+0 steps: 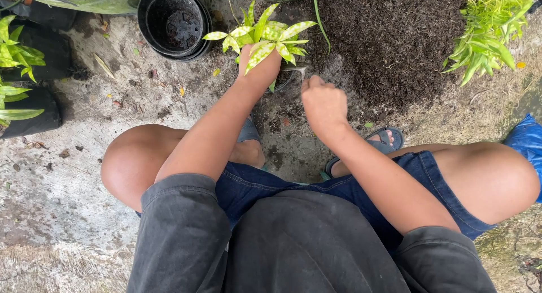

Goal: A person is sitting on the ground, using a small hand trowel to fill a black plastic pot with soil around a yellow-leafed plant.

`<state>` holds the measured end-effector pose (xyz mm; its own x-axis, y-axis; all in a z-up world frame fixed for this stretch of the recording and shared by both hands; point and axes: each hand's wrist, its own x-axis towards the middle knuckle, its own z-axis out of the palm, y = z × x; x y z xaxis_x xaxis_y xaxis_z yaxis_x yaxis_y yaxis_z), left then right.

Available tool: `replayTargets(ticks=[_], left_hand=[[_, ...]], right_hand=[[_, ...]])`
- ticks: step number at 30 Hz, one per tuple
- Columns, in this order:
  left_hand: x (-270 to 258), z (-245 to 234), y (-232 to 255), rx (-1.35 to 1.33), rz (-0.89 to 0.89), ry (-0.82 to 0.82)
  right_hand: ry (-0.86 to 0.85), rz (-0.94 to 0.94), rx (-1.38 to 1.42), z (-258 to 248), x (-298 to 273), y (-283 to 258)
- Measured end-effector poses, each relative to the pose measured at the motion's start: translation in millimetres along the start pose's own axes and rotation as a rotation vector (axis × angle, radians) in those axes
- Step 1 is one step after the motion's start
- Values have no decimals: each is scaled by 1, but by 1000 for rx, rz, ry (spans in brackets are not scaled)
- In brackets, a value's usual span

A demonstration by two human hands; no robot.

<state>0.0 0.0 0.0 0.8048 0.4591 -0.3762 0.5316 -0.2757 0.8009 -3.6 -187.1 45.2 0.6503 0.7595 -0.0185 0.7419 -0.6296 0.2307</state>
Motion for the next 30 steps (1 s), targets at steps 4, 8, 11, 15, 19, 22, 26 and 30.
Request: replayTargets(ticks=[4, 8, 11, 15, 19, 22, 26, 30], left_hand=[[-2, -2, 3, 26, -23, -10], [11, 6, -8, 266, 119, -39], [18, 15, -20, 361, 138, -25], [19, 7, -14, 545, 287, -53], [25, 12, -31, 856, 532, -53], [34, 21, -48, 845, 573, 24], [39, 28, -57, 861, 571, 21], [37, 22, -50, 829, 534, -4]], right_hand=[[-27, 20, -21, -33, 0, 11], [-35, -2, -48, -22, 0, 7], [-35, -32, -51, 9, -7, -6], [-82, -26, -42, -13, 1, 0], [-26, 20, -87, -20, 6, 1], [13, 10, -141, 4, 7, -6], [41, -24, -230, 25, -1, -18], [90, 31, -183, -5, 3, -11]])
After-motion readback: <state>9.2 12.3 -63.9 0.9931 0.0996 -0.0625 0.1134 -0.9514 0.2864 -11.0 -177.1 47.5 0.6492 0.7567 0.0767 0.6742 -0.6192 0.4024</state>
